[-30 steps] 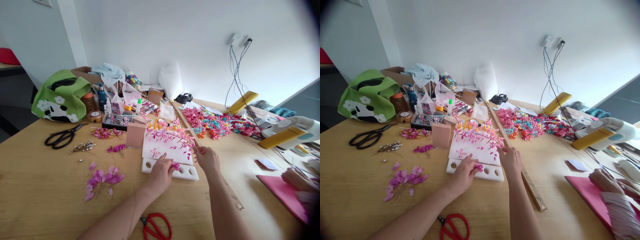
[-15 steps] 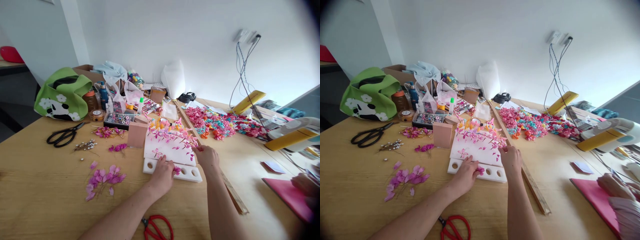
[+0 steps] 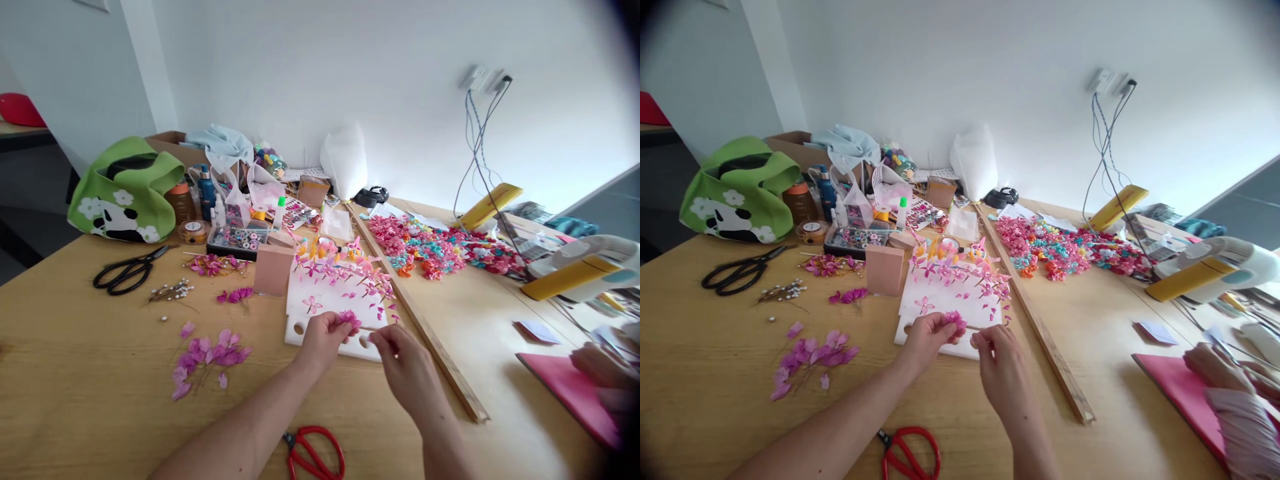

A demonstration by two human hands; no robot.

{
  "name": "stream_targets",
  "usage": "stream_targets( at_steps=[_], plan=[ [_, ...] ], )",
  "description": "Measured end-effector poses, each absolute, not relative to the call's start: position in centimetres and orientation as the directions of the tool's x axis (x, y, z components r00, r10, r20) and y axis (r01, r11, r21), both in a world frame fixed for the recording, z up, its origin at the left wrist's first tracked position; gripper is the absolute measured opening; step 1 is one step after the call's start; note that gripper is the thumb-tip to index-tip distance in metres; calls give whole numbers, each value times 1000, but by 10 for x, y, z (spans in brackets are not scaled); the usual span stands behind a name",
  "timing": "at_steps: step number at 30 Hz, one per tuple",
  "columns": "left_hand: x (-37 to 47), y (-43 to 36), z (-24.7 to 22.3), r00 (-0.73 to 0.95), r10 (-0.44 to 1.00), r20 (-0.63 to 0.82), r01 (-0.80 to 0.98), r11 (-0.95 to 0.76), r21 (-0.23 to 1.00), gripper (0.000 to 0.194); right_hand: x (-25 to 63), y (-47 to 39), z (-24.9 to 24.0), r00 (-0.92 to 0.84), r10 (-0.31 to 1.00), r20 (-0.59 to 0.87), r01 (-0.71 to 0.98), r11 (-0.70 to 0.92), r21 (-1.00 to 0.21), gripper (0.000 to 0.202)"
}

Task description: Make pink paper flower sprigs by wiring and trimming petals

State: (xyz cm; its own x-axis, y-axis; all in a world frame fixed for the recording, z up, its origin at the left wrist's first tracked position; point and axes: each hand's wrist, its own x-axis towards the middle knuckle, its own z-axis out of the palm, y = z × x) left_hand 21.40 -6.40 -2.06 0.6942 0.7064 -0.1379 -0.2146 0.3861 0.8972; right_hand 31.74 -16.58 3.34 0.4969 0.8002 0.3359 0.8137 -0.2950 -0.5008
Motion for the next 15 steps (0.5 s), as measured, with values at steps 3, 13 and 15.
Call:
stream_targets(
  at_steps=[3, 13, 15],
  plan=[
    [214, -69, -17, 745, 645, -170, -215, 474, 854, 48, 305, -160, 26, 486, 798, 356, 808, -255, -531, 40],
    [207, -63, -18, 822, 552, -143, -123, 417, 901, 49, 310, -158, 24, 495, 805, 327, 807, -286, -517, 52],
    [206, -61, -18, 812, 571, -121, -83, 318, 944, 39, 320, -154, 27, 499, 810, 307, 811, -312, -494, 53]
  ],
)
